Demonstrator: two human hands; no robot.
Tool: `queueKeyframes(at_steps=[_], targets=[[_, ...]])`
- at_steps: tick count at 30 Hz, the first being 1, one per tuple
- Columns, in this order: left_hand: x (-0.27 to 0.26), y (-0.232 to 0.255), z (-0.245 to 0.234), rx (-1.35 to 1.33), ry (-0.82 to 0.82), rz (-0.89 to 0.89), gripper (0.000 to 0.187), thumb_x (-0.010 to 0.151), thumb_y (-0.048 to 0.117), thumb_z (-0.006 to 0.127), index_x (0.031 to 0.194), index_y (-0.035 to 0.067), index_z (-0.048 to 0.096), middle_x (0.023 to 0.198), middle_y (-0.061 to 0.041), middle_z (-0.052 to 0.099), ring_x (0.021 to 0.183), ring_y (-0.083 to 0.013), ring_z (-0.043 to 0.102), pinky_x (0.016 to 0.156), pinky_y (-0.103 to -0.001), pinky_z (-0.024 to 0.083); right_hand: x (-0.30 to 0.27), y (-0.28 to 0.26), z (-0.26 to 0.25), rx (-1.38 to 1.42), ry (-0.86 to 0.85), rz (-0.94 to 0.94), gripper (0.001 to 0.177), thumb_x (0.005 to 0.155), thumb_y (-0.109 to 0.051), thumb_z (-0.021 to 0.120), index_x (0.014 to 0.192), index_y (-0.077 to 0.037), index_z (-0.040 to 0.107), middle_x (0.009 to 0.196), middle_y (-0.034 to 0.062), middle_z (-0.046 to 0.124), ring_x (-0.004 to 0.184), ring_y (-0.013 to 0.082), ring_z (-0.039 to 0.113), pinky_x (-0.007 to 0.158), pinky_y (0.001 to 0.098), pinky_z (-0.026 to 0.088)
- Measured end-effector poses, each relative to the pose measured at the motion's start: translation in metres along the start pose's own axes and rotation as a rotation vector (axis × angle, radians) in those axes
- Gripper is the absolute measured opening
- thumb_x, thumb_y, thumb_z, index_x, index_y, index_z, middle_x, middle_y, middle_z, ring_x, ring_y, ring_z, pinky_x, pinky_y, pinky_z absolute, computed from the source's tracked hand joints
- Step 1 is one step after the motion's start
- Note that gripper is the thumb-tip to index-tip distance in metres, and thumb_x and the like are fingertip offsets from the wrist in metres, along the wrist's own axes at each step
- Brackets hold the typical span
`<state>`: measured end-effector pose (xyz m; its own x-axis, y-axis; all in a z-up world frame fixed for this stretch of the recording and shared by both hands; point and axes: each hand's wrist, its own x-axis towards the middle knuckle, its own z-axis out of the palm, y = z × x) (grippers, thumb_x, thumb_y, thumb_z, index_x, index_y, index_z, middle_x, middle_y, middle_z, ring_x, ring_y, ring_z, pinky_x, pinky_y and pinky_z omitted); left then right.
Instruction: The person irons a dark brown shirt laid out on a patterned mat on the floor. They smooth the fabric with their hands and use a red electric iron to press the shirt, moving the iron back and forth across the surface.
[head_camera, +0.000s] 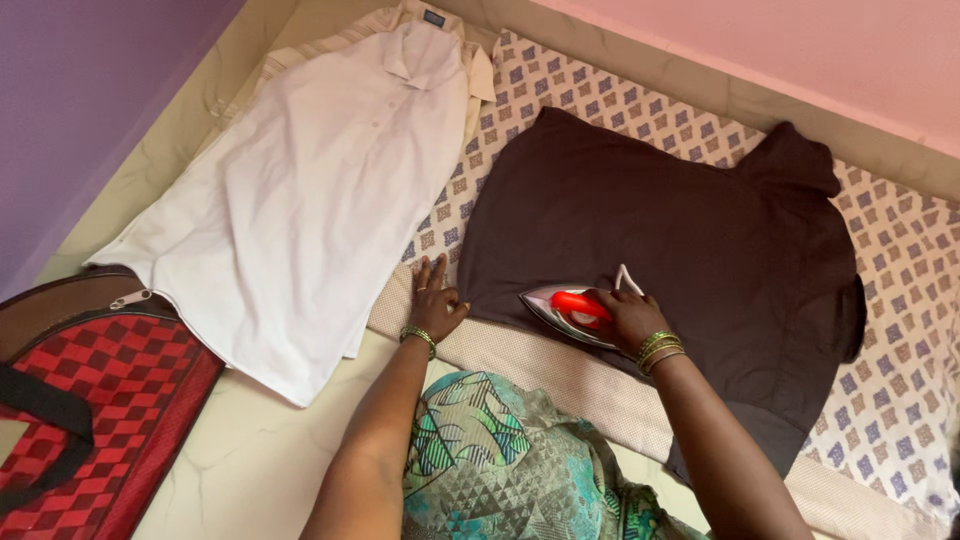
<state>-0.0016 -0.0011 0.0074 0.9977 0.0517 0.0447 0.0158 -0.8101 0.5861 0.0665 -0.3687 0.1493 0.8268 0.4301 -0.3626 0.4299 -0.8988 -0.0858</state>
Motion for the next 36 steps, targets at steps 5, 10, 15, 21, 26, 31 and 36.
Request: queueKeyframes(at_steps=[5,10,15,21,26,31,36], targets=[[-0.001,-0.001,0.001,-0.032,0.046,0.036,0.027,0.079,0.029,0.078,0.064,0.011,0.065,0.17,-0.014,0.018,0.157,-0.0422,0.002,0.126,-0.054,0.001,0.015,-0.016,0.002,0.044,0.075,-0.091,0.059,0.086,-0.037,0.069,0.143,-0.03,0.054,0.129,0.0058,0.065,0.121,0.0272,0.061,0.102,0.0486,0.046],[-0.001,-0.006,0.005,-0.013,0.067,0.051,0.025,0.079,0.027,0.077,0.066,0.01,0.064,0.17,-0.015,0.02,0.157,-0.0424,0.004,0.127,-0.054,0.001,0.041,-0.05,-0.004,0.036,0.115,-0.142,0.047,0.089,-0.041,0.068,0.134,-0.03,0.059,0.123,0.0026,0.069,0.118,0.0272,0.063,0.101,0.0491,0.046],[0.0,-0.012,0.009,0.022,0.058,0.075,0.019,0.079,0.024,0.074,0.07,0.009,0.065,0.169,-0.017,0.021,0.157,-0.0422,0.005,0.126,-0.056,0.001,0.054,-0.077,-0.004,0.057,0.108,-0.159,0.044,0.093,-0.043,0.065,0.136,-0.033,0.06,0.119,0.0029,0.071,0.115,0.0268,0.066,0.101,0.0505,0.045],[0.002,-0.025,0.019,0.084,0.077,0.104,0.015,0.081,0.022,0.068,0.075,0.008,0.067,0.168,-0.016,0.024,0.157,-0.0406,0.008,0.127,-0.058,0.003,0.042,-0.071,-0.014,-0.024,-0.056,-0.186,0.047,0.097,-0.055,0.061,0.139,-0.034,0.057,0.117,0.0069,0.07,0.113,0.0261,0.067,0.105,0.0456,0.045],[0.001,-0.032,0.026,0.063,0.132,0.157,0.013,0.081,0.018,0.066,0.074,0.008,0.064,0.168,-0.016,0.026,0.157,-0.0404,0.012,0.126,-0.06,0.003,0.02,-0.046,-0.007,0.004,-0.105,-0.152,0.048,0.093,-0.046,0.061,0.139,-0.037,0.057,0.123,0.0031,0.068,0.114,0.025,0.066,0.103,0.0482,0.044],[0.0,-0.031,0.024,0.061,0.137,0.153,0.015,0.083,0.017,0.066,0.073,0.007,0.062,0.169,-0.016,0.027,0.158,-0.0402,0.013,0.127,-0.059,0.003,-0.005,-0.016,-0.002,-0.011,-0.092,-0.152,0.046,0.094,-0.048,0.06,0.138,-0.035,0.058,0.12,0.002,0.07,0.112,0.0246,0.068,0.104,0.0469,0.045],[0.001,-0.029,0.02,0.042,0.113,0.129,0.015,0.08,0.018,0.067,0.071,0.007,0.063,0.167,-0.015,0.03,0.157,-0.0397,0.015,0.127,-0.058,0.003,-0.033,-0.001,-0.01,-0.027,-0.122,-0.11,0.046,0.094,-0.053,0.059,0.137,-0.034,0.059,0.116,0.0019,0.071,0.109,0.0259,0.068,0.099,0.0469,0.049]])
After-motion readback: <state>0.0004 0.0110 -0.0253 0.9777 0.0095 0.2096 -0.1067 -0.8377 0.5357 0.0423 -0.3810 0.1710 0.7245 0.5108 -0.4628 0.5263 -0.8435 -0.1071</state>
